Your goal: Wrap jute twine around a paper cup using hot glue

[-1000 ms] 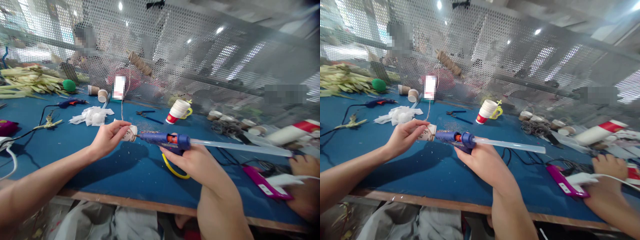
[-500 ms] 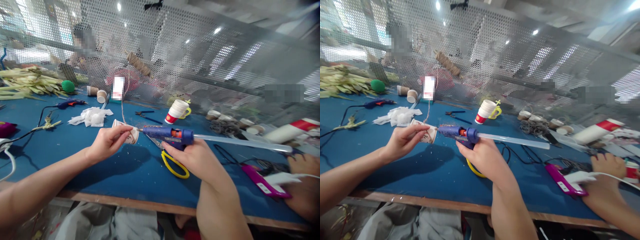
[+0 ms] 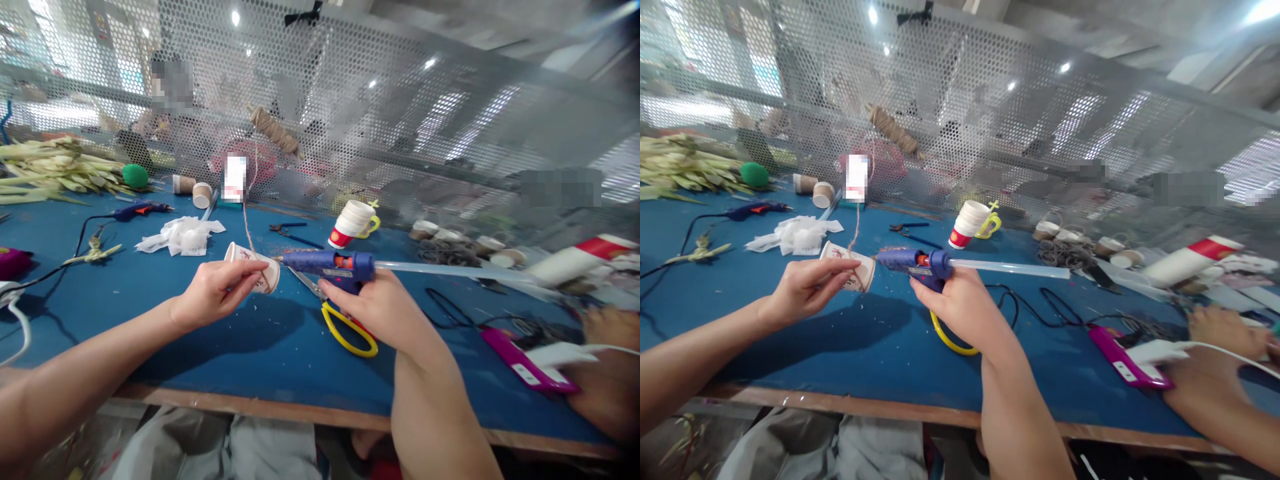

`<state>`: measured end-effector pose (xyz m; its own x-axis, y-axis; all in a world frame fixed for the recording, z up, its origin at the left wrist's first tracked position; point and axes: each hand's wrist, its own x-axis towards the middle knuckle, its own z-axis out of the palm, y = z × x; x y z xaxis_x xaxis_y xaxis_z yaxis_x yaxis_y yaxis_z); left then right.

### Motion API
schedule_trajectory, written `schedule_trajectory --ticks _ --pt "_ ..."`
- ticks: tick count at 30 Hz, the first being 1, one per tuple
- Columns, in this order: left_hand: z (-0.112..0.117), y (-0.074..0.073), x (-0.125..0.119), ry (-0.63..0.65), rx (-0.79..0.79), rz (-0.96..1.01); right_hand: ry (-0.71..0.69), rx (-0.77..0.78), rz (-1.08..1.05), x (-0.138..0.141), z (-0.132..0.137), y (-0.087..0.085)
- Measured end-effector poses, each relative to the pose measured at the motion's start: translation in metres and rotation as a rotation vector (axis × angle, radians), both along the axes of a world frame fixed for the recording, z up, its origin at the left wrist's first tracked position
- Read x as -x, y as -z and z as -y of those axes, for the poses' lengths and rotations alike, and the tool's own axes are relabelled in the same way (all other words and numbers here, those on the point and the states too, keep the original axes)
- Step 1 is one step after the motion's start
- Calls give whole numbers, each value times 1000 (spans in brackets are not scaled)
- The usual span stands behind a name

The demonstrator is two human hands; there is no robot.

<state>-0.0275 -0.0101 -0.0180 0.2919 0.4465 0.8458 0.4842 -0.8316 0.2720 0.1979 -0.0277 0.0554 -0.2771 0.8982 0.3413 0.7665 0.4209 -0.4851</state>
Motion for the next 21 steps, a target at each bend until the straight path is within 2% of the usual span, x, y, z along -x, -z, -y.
schedule_trajectory --ticks 5,7,9,12,13,17,21 --pt "0 -1 0 2 -7 16 73 255 -260 -4 -17 5" --pt "0 -1 1 -3 9 27 84 254 -418 -11 -32 11" --pt "0 -2 1 -10 18 32 200 159 -497 -20 -51 19" --pt "0 -2 1 -10 10 32 365 235 -373 -33 -79 36" --pt "1 -2 1 -8 4 32 391 295 -346 -36 -86 43" --pt "1 -2 0 2 -39 31 462 362 -272 -39 -106 66" --pt "1 -2 0 28 -79 30 552 356 -134 -37 -113 72"
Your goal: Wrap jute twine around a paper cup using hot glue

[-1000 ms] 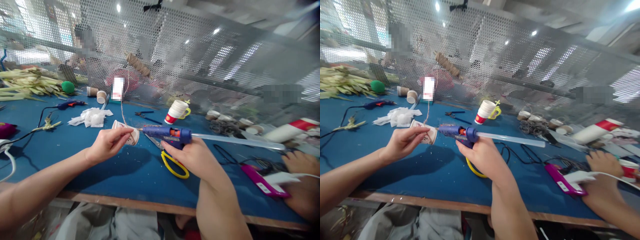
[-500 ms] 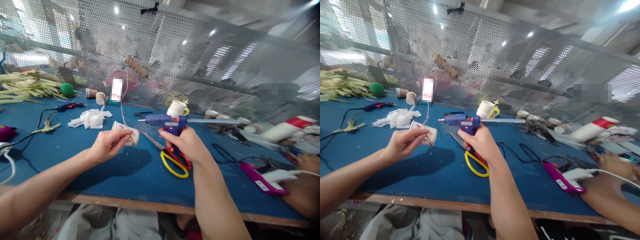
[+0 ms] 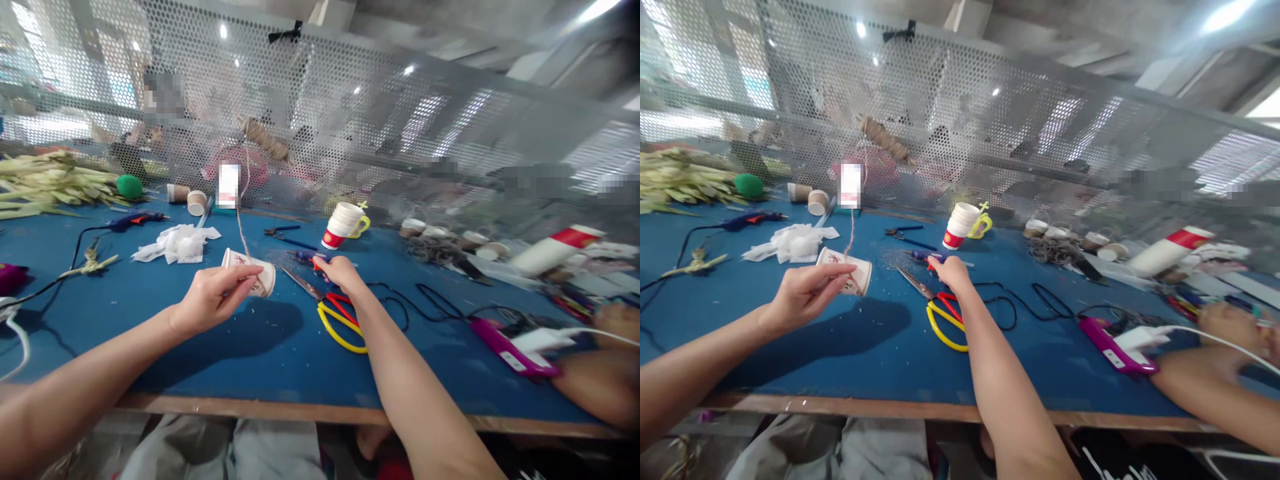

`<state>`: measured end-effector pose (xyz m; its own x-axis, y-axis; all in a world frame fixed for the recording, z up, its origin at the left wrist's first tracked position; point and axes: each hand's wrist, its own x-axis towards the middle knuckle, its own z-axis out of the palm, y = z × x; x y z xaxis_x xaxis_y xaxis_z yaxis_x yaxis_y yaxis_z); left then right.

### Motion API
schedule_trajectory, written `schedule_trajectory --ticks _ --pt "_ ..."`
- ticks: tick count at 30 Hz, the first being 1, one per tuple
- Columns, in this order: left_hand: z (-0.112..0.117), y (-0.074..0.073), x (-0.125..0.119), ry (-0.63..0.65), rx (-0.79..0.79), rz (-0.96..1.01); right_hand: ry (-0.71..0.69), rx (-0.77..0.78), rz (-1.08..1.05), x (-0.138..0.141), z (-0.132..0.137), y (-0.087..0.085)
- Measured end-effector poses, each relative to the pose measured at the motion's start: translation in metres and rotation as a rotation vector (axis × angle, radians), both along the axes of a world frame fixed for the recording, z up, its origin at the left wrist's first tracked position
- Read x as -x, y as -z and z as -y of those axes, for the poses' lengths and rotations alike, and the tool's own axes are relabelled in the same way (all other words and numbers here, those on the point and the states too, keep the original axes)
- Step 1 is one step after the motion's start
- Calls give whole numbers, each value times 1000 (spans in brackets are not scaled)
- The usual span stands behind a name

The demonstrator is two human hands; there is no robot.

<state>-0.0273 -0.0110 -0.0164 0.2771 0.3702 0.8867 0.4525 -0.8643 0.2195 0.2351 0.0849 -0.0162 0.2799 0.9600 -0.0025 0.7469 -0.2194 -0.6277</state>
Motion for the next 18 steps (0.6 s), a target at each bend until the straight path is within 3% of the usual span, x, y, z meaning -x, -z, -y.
schedule_trajectory --ticks 3,6,7,9,11,13,16,18 --pt "2 0 -1 0 5 -14 -18 -46 93 9 5 -10" --pt "4 1 -2 13 19 -38 -186 -60 70 31 21 -26" --pt "4 2 -3 25 20 -44 -294 -54 18 41 28 -31" --pt "5 3 -4 48 17 -58 -719 44 -256 62 42 -38" --pt "6 4 -5 64 9 -70 -903 159 -454 80 55 -43" --pt "7 5 -5 75 8 -81 -898 139 -599 92 64 -46" --pt "8 5 -5 97 82 -72 -747 -69 -693 96 72 -49" --pt "9 3 -6 83 213 -27 -661 -207 -709 93 75 -52"
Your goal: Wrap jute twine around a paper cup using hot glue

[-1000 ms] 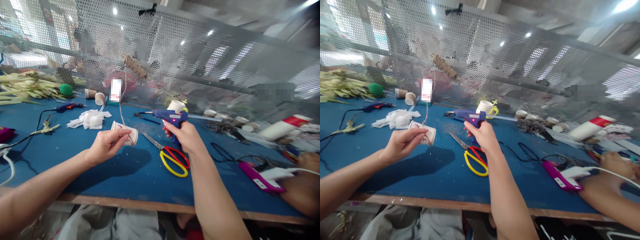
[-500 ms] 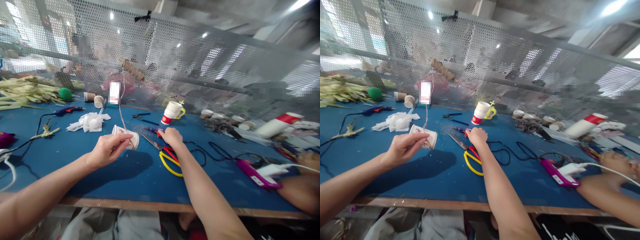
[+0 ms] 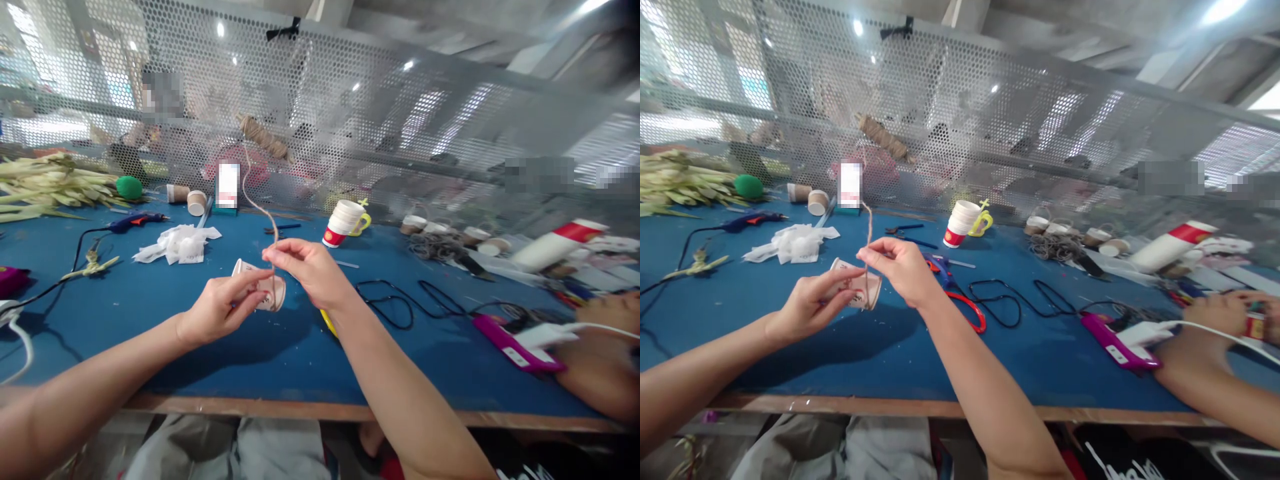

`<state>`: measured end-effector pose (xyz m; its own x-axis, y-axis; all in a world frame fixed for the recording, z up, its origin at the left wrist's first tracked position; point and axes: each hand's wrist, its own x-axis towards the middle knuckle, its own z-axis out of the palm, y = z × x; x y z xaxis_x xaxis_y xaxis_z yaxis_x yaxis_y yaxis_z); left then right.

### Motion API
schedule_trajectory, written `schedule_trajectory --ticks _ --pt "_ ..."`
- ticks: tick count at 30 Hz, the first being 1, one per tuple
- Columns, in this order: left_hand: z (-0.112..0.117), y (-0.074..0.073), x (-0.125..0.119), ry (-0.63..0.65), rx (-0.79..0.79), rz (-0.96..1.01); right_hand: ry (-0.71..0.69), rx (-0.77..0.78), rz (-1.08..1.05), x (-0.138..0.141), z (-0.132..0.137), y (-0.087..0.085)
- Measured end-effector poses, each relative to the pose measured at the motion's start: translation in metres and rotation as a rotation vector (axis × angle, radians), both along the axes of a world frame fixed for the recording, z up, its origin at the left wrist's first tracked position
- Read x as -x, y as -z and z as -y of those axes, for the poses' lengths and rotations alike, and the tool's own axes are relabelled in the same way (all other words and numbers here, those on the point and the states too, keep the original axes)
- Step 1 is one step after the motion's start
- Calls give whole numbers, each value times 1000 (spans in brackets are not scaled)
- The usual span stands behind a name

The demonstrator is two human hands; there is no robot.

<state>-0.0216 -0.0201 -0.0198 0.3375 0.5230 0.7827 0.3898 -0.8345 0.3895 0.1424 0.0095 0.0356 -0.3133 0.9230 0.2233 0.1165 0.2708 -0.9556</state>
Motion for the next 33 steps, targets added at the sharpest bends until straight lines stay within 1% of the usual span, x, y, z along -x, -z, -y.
schedule_trajectory --ticks 3,5,7,9,12,16,24,29,33 --pt "0 -1 -1 -48 230 84 88 -88 -60 -7 5 -3" --pt "-1 -1 -3 -40 351 137 113 -127 -64 -10 7 -3" --pt "-1 0 -4 -10 438 167 142 -144 -47 -11 7 -2" --pt "-1 1 -5 7 478 175 170 -143 -18 -12 4 2" --pt "1 0 -5 -3 466 160 191 -133 10 -14 -2 7" --pt "3 -3 -5 -22 401 130 189 -115 27 -16 -5 11" --pt "6 -6 -3 -47 306 102 182 -77 62 -14 -6 12" --pt "7 -5 -2 -37 249 122 158 -9 58 -13 -4 12" --pt "7 -6 -1 -17 172 131 134 7 65 -13 -3 12"
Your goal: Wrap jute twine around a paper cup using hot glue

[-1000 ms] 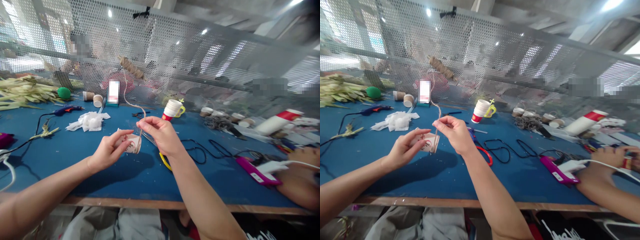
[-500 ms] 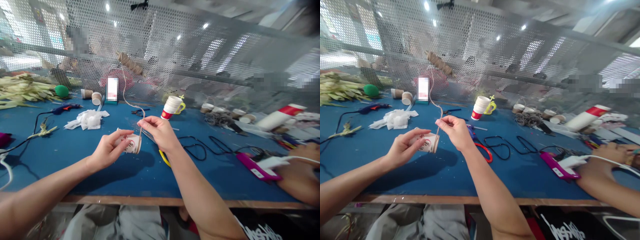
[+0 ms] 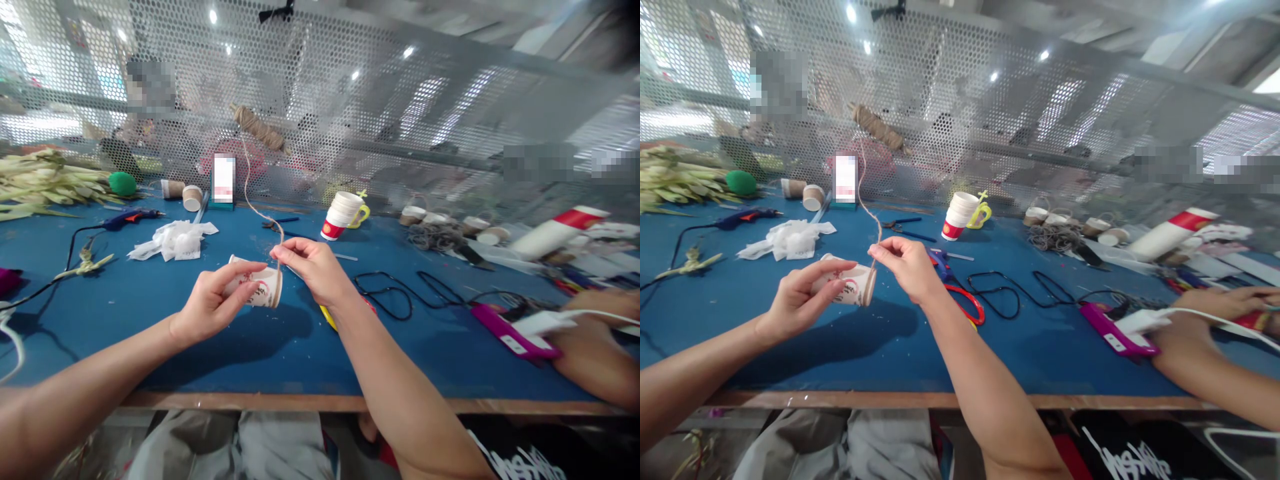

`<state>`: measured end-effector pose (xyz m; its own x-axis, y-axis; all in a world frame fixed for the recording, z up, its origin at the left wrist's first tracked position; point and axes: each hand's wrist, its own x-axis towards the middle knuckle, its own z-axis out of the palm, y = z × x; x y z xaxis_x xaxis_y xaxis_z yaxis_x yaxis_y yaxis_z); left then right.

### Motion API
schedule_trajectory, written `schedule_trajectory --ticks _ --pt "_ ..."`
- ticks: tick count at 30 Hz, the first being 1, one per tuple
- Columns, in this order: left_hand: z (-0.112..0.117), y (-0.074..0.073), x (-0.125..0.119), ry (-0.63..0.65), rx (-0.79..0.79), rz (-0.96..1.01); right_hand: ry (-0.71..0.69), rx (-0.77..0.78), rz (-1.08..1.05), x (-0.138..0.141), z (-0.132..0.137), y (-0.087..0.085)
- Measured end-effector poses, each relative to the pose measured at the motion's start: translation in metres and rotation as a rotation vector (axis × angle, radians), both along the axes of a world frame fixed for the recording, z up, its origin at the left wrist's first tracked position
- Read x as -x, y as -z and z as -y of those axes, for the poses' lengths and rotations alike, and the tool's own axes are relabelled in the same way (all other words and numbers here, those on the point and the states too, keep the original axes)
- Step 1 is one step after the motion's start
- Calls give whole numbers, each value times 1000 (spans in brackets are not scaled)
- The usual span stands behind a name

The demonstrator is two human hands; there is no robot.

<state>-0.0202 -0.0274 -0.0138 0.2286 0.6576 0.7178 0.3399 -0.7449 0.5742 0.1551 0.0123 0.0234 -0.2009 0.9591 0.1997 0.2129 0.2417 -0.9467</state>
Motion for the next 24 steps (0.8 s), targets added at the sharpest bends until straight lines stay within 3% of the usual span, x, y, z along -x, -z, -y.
schedule_trajectory --ticks 13,24 --pt "2 -1 2 8 -134 28 -69 89 -56 3 2 2" --pt "3 -5 2 10 -173 44 -151 308 -250 5 2 2"
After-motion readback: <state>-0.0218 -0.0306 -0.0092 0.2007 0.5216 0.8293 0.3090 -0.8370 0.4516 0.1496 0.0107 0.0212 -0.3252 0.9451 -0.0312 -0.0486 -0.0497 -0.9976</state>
